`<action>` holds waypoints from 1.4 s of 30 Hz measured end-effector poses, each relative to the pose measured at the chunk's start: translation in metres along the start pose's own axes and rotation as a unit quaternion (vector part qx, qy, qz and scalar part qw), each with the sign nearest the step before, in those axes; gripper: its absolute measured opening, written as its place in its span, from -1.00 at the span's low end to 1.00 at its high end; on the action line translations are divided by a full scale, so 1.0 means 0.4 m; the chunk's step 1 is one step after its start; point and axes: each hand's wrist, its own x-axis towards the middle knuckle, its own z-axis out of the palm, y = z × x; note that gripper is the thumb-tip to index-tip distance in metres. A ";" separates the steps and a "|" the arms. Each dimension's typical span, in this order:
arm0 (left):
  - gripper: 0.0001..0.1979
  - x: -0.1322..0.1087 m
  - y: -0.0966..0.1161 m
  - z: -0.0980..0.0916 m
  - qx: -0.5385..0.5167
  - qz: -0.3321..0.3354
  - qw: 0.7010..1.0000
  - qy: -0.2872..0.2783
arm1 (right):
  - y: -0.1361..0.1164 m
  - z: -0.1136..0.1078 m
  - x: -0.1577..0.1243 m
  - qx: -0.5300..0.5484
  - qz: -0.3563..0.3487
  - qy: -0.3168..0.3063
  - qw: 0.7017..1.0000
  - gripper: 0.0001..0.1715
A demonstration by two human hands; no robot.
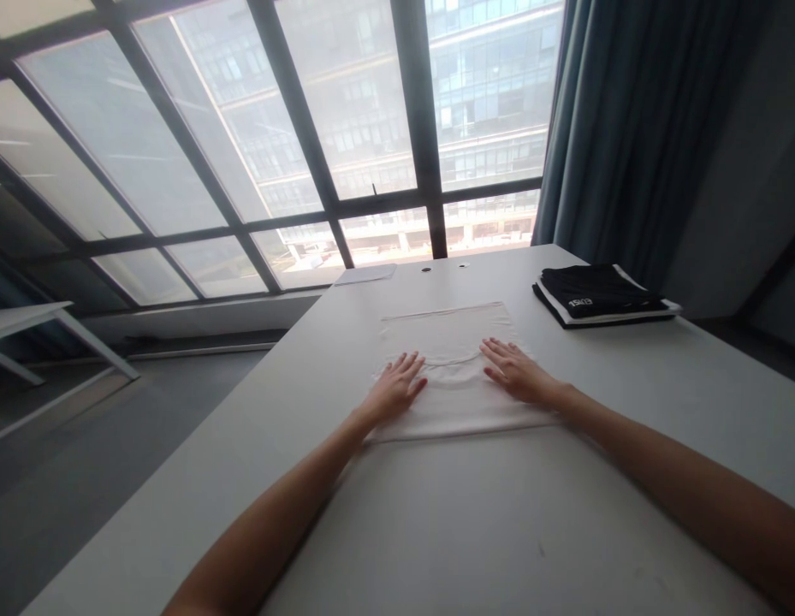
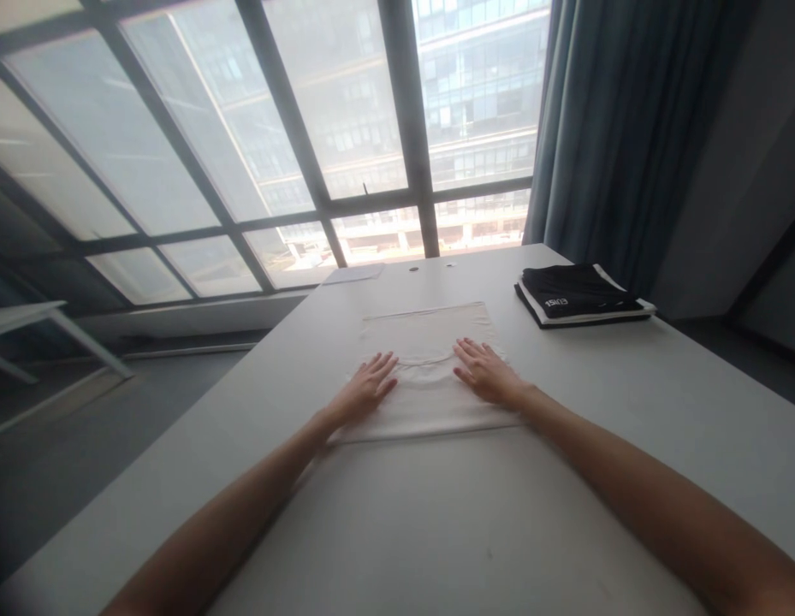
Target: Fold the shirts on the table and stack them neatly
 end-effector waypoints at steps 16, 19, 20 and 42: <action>-0.33 -0.008 0.029 0.033 0.007 -0.009 0.999 -0.036 | 0.042 0.039 -0.005 -0.035 0.088 -0.040 0.995 -0.22; -0.31 -0.008 0.025 0.035 0.008 -0.010 0.999 -0.039 | 0.036 0.039 -0.007 -0.035 0.083 -0.042 0.995 -0.23; -0.30 -0.008 0.024 0.035 0.008 -0.010 0.999 -0.041 | 0.034 0.036 -0.007 -0.038 0.087 -0.038 0.995 -0.23; -0.27 -0.029 0.129 0.040 0.000 0.107 0.993 -0.048 | -0.060 0.057 -0.009 -0.003 0.043 -0.026 0.999 -0.23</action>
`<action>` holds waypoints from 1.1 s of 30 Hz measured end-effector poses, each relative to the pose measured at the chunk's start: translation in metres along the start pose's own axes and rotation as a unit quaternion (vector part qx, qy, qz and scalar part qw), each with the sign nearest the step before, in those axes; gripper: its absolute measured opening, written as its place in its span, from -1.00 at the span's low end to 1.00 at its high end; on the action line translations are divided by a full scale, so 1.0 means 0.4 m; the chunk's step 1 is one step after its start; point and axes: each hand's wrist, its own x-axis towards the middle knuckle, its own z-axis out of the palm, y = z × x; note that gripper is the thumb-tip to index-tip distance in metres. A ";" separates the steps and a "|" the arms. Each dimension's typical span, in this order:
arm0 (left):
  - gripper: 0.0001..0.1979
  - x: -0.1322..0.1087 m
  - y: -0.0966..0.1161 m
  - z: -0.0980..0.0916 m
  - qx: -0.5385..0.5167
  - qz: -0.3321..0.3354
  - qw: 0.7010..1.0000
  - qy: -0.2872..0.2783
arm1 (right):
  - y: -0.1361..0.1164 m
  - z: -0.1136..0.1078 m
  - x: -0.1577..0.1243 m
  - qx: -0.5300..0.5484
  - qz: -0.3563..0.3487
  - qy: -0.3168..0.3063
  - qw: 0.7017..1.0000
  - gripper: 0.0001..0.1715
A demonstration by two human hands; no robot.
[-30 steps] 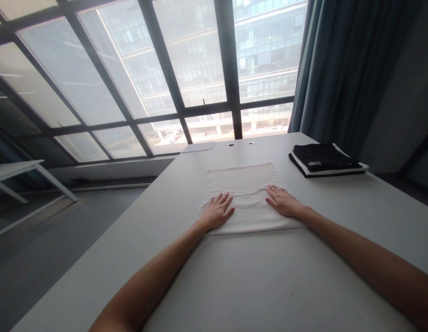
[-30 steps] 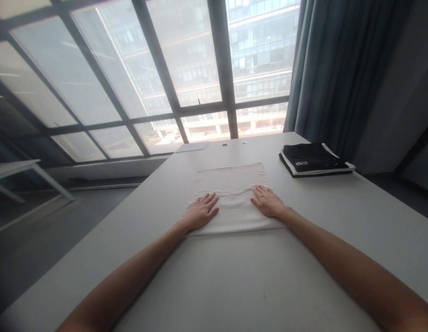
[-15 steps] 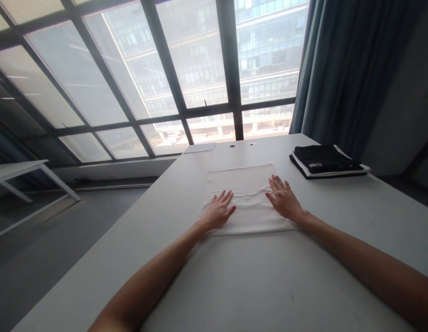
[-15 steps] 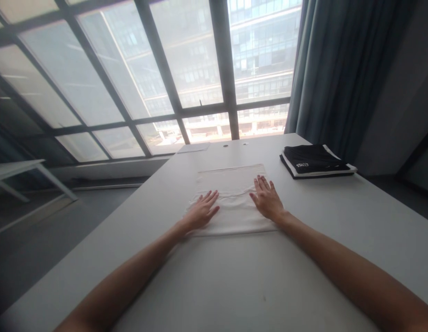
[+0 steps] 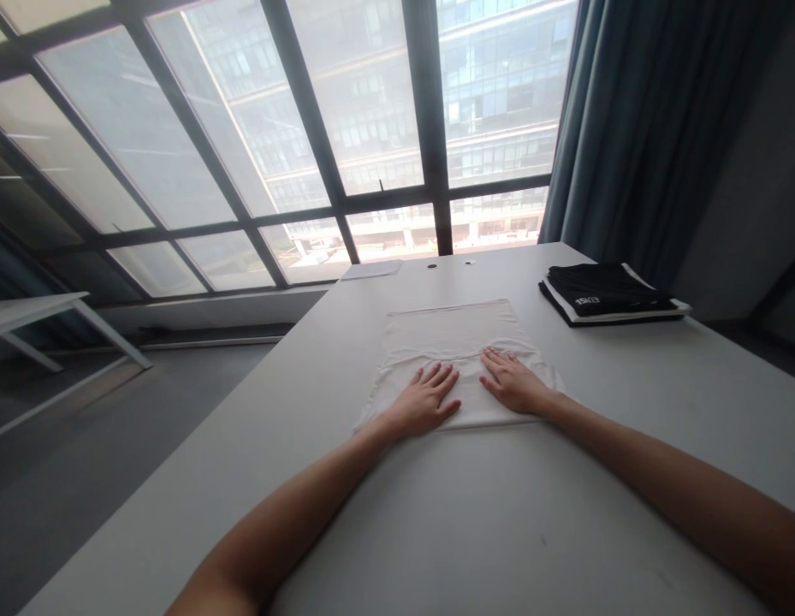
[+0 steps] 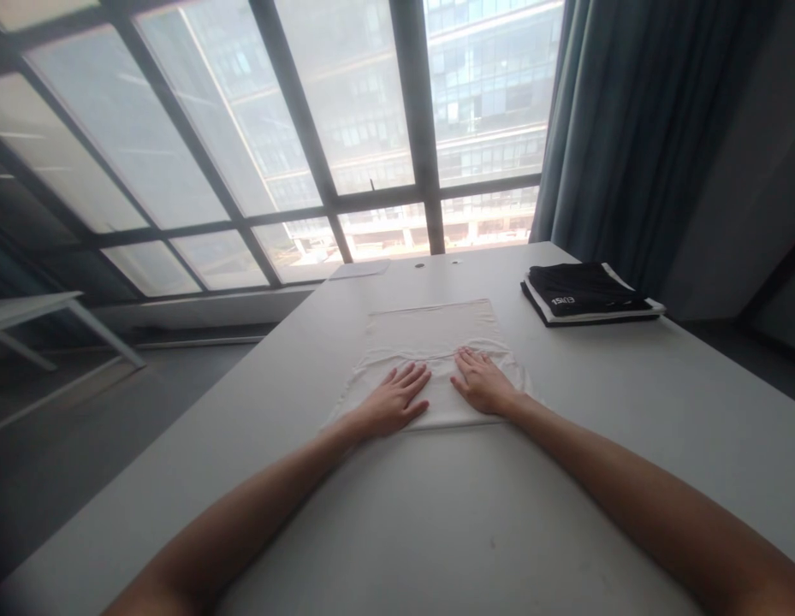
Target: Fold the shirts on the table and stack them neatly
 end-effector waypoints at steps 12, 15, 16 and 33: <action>-0.30 -0.002 0.001 -0.023 -0.025 -0.001 1.000 -0.002 | -0.011 -0.011 -0.002 0.024 0.009 0.040 0.999 -0.30; -0.38 -0.016 -0.029 -0.048 -0.060 -0.013 0.998 -0.006 | -0.008 -0.032 -0.010 0.034 0.014 0.083 0.996 -0.35; -0.40 -0.026 -0.042 -0.056 -0.066 -0.021 0.998 -0.004 | -0.005 -0.039 -0.017 0.038 0.010 0.095 0.995 -0.37; -0.38 -0.250 -0.147 -0.038 -0.015 -0.042 0.999 0.005 | 0.093 -0.099 -0.185 0.050 -0.105 0.090 0.989 -0.49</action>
